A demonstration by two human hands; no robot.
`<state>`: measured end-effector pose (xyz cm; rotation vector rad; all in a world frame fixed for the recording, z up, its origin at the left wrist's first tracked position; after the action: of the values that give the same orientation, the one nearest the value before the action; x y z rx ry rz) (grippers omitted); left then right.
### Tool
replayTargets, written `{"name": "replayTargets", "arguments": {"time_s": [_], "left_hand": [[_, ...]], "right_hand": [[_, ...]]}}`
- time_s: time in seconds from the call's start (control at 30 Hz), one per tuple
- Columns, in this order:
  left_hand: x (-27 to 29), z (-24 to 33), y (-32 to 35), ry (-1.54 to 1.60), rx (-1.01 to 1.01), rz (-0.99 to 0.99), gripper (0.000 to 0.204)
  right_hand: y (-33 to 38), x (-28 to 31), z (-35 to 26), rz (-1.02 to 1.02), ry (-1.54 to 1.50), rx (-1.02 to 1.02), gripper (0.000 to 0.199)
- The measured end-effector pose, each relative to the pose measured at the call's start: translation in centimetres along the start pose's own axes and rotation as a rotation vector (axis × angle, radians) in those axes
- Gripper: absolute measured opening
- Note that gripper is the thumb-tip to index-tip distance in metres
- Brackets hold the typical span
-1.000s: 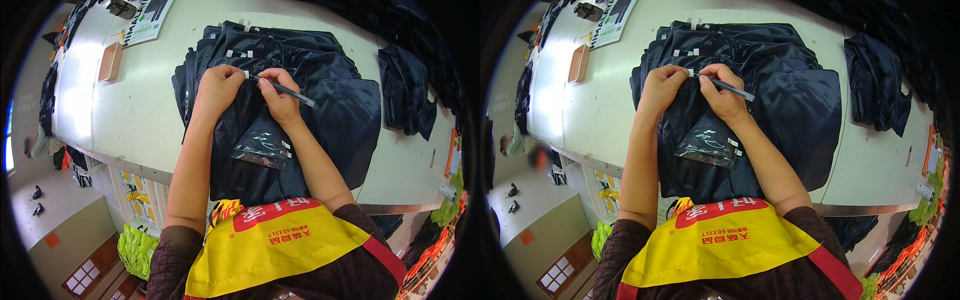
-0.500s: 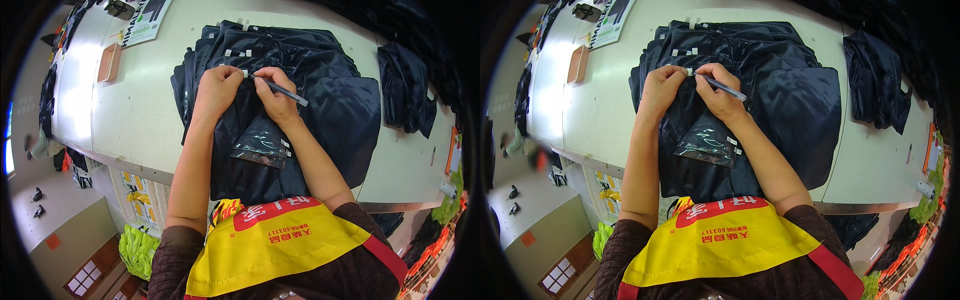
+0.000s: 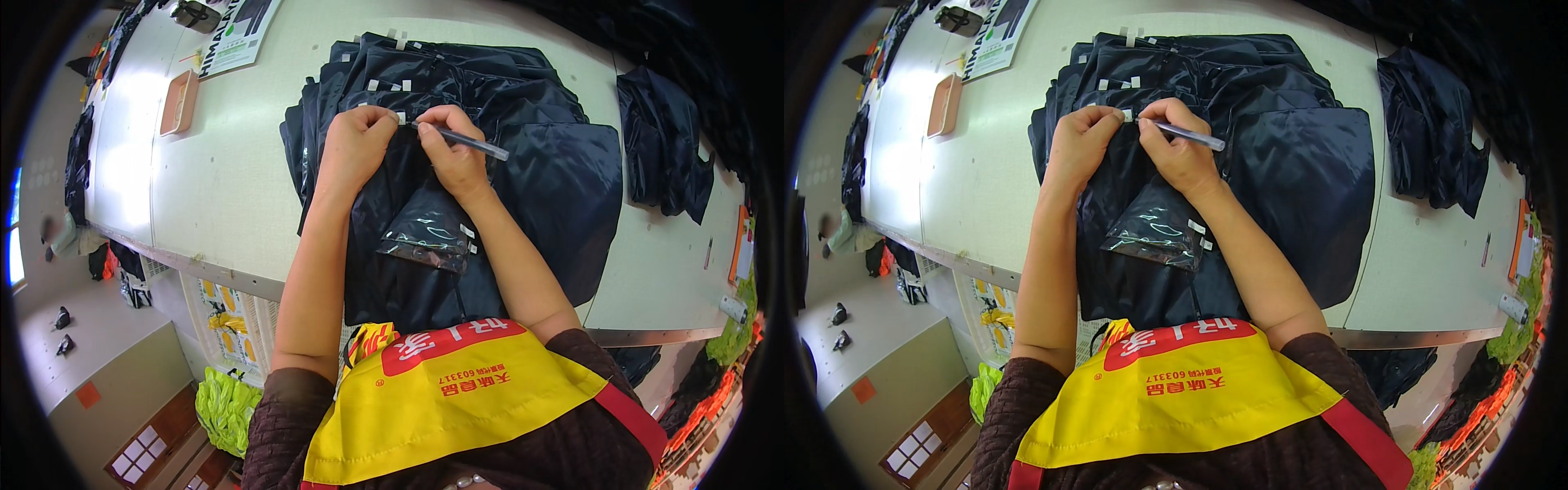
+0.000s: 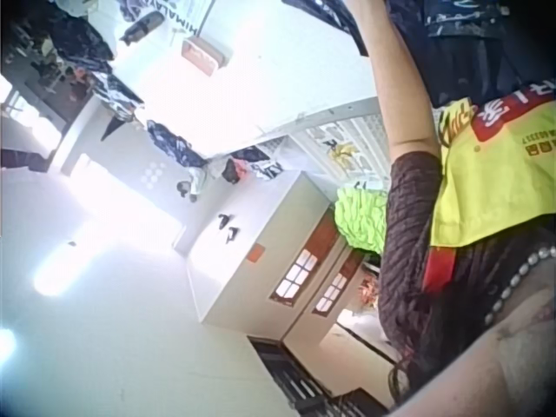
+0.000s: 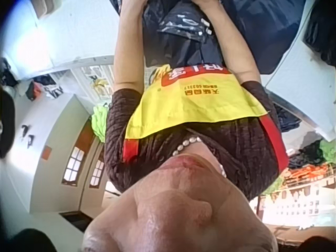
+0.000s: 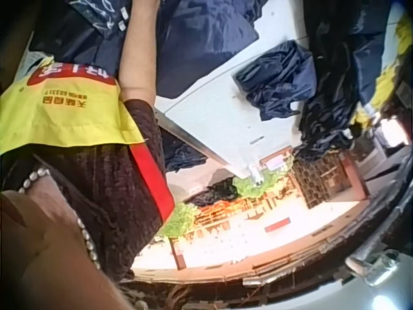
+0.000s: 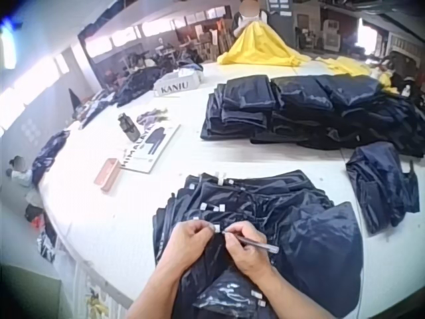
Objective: The person folds a dark garment on a white table, stacks it with other folded items, and then uses a pen to write on small white tags attached to the garments. The person handles the garments and tags one at a time.
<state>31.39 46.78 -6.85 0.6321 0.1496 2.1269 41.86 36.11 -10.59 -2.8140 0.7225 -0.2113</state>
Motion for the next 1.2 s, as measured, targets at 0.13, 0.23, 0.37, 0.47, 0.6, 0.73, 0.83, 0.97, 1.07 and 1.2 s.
{"name": "replayTargets", "arguments": {"time_s": [0.13, 0.23, 0.37, 0.47, 0.6, 0.73, 0.83, 0.97, 1.07, 1.2], "left_hand": [[-0.1, 1.1, 0.9, -0.008, -0.111, -0.061, 0.021], [-1.4, 3.6, 3.8, -0.349, -0.401, -0.065, 0.022], [-5.4, 4.7, 7.0, -0.755, -0.554, -0.311, 0.016], [-6.6, 3.9, 7.5, -0.815, -0.484, -0.462, 0.017], [-2.6, 4.1, 6.3, -0.558, -0.404, -0.239, 0.016], [2.5, 3.5, 3.7, -0.602, -0.226, 0.416, 0.025], [3.7, 2.1, 2.2, -0.566, -0.041, 0.268, 0.035], [4.3, 1.1, 0.4, -0.383, 0.137, 0.065, 0.037], [4.5, -0.2, -0.8, -0.017, 0.062, -0.002, 0.031], [4.5, -0.6, -1.4, 0.132, 0.073, -0.007, 0.024]], "right_hand": [[-0.4, 0.9, -0.4, 0.05, -0.334, -0.071, 0.01], [-1.5, 2.7, -2.7, 0.058, -0.517, 0.007, 0.013], [-3.2, 3.2, -4.3, -0.06, -0.696, -0.014, 0.017], [-4.2, 0.5, -2.6, -0.133, -0.688, -0.099, 0.016], [-4.1, -1.9, -0.2, -0.163, -0.542, -0.123, 0.018], [-3.8, -2.1, 0.1, -0.157, -0.495, -0.075, 0.018], [-3.7, -2.2, 0.1, -0.157, -0.471, -0.072, 0.018], [-3.6, -2.2, 0.4, -0.144, -0.495, -0.065, 0.017], [-3.5, -2.1, 0.3, -0.145, -0.45, -0.07, 0.016], [-3.2, -2.2, 0.1, -0.129, -0.363, -0.032, 0.016]]}}
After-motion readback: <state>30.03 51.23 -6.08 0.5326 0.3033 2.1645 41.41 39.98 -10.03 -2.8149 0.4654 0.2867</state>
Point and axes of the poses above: each hand's wrist, its own y-axis away from the middle knuckle, its own x-axis out of the back of the hand, z = x × y, the point moved 3 cm from there along -y, towards the middle knuckle, and after that the axes turned 14 degrees about -z, right-handed, at the moved point
